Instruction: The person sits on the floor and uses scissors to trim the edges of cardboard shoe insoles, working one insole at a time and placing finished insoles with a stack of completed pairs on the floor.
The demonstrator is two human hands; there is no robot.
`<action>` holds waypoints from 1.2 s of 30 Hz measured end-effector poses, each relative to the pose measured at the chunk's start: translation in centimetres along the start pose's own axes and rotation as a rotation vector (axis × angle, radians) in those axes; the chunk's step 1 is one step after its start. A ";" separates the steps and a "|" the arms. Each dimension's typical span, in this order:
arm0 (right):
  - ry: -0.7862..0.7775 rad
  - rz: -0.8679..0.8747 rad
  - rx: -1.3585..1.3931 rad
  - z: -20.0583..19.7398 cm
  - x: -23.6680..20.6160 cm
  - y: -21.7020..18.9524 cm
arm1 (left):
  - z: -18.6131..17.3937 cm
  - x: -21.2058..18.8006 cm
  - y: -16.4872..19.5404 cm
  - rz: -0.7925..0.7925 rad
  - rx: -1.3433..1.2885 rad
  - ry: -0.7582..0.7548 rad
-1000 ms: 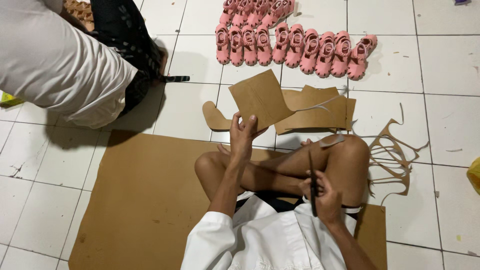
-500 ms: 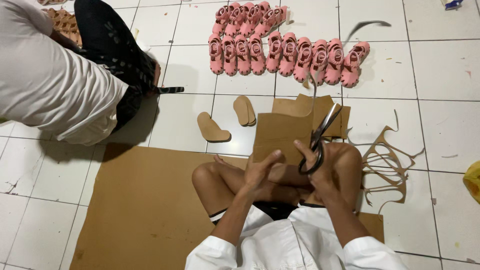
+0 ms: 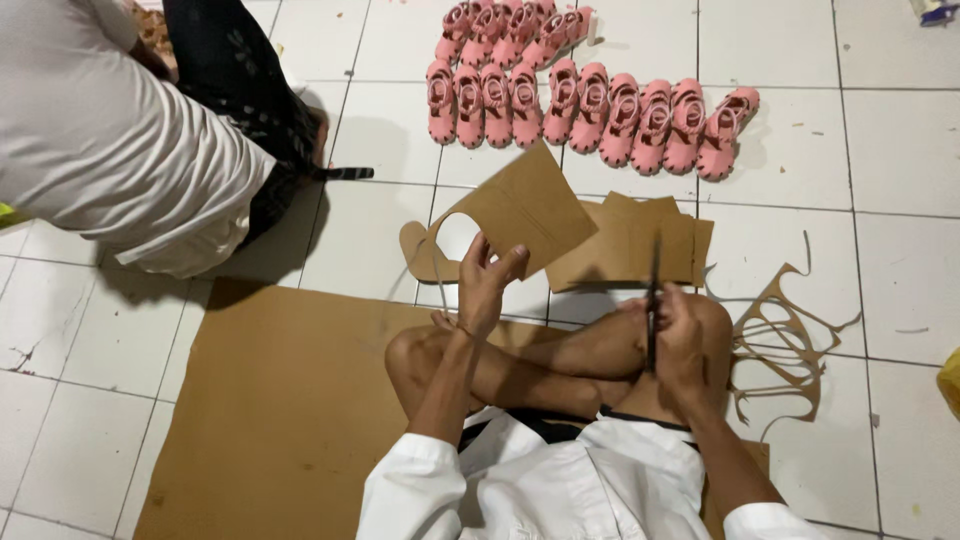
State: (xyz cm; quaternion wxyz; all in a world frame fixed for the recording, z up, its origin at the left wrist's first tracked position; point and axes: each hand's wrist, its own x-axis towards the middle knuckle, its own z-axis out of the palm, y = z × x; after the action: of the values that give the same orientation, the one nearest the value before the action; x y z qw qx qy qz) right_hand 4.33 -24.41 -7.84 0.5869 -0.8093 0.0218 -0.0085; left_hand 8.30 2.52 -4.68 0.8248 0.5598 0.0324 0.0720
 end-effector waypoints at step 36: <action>-0.278 -0.293 -0.224 3.2 -2.4 -7.7 | 1.3 -4.0 5.8 -0.092 0.243 -0.005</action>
State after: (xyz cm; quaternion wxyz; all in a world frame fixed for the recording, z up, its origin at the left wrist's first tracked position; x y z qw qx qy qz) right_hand 2.23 -18.84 -1.50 0.4831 -0.8574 -0.1762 0.0203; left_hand 4.08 2.76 1.07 0.7535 0.6537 0.0645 0.0281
